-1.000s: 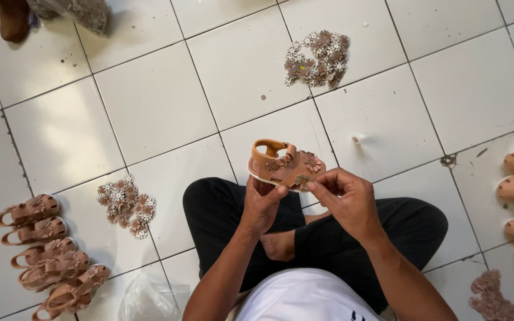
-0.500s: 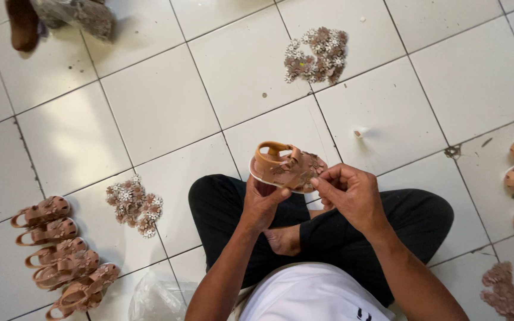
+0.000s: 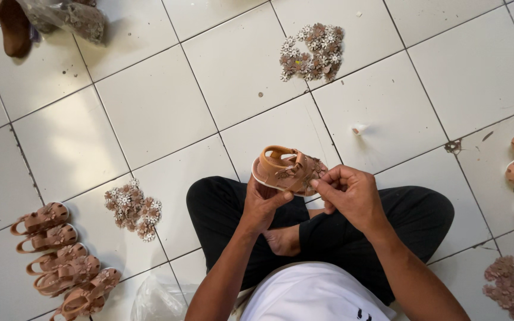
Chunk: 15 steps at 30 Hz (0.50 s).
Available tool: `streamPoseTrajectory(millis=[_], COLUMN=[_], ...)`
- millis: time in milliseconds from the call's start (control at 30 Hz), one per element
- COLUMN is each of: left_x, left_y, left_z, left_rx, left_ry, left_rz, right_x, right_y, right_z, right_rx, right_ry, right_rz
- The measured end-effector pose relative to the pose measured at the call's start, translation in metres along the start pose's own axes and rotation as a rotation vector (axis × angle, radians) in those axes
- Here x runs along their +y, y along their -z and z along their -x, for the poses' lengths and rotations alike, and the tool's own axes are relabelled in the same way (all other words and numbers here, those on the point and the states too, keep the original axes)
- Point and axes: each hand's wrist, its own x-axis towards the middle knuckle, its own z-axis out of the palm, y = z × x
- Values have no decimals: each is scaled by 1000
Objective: The person sits on the floor of a shoe workshop and glues small fabric flower decorations onto children's sandals. They hold a sandal in one hand, squeeze glue from a small bottle onto the shoe upper, pick a flower from piles on the floor, press it onto the glued spot, and set finished sandals with a pile of completed pairs.
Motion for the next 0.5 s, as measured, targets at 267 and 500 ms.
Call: streamPoseTrajectory(millis=[267, 500], left_x=[0, 9], left_y=[-1, -25], left_z=[-14, -12], left_rx=[-109, -228], left_ry=[81, 272], left_rz=[-77, 28], right_x=[-6, -29], right_y=[23, 35], right_z=[15, 26], right_rx=[127, 132], right_ry=[141, 603], right_rz=[123, 91])
